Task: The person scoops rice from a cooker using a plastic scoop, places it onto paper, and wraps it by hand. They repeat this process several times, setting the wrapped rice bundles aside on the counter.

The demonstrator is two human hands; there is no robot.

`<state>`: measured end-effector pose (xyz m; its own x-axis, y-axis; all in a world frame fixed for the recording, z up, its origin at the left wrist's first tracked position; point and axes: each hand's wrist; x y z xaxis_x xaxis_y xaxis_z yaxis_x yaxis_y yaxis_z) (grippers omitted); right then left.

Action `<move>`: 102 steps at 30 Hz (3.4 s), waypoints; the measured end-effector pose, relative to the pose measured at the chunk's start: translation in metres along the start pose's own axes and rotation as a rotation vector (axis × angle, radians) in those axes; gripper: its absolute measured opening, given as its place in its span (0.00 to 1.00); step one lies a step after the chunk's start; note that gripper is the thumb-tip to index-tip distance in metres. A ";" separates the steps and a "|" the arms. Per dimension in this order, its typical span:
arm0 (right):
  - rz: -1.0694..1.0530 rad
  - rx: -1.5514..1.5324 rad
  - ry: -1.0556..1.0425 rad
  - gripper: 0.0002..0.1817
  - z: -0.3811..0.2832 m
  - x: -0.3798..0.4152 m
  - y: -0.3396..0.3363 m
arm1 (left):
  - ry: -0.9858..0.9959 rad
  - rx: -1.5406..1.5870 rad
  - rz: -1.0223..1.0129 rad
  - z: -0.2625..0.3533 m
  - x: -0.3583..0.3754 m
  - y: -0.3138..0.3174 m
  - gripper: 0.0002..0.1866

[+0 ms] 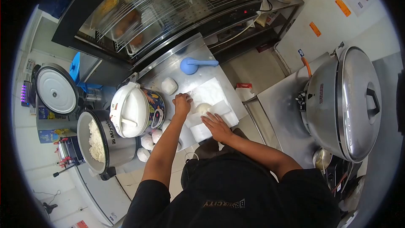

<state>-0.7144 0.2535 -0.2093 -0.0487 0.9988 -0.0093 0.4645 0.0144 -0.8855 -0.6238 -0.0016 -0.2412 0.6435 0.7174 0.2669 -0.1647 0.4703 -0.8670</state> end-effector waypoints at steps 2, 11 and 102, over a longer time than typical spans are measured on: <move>0.003 0.011 0.003 0.33 -0.001 0.001 0.002 | 0.020 -0.061 -0.015 0.003 0.003 -0.001 0.09; 0.034 -0.008 0.010 0.31 -0.002 0.003 0.006 | 0.376 -0.092 0.233 -0.019 0.002 0.012 0.11; -0.009 -0.057 0.106 0.41 -0.006 0.000 0.000 | 0.221 -0.002 0.050 0.004 -0.010 -0.018 0.19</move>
<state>-0.7095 0.2538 -0.2063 0.0396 0.9979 0.0506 0.5140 0.0230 -0.8575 -0.6298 -0.0150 -0.2269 0.7825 0.6100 0.1249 -0.1996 0.4357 -0.8777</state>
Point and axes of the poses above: each hand's wrist, its own x-axis away from the middle knuckle, its own y-axis out of the palm, z = x × y, and after that the axes turned 7 degrees about -z, right-handed
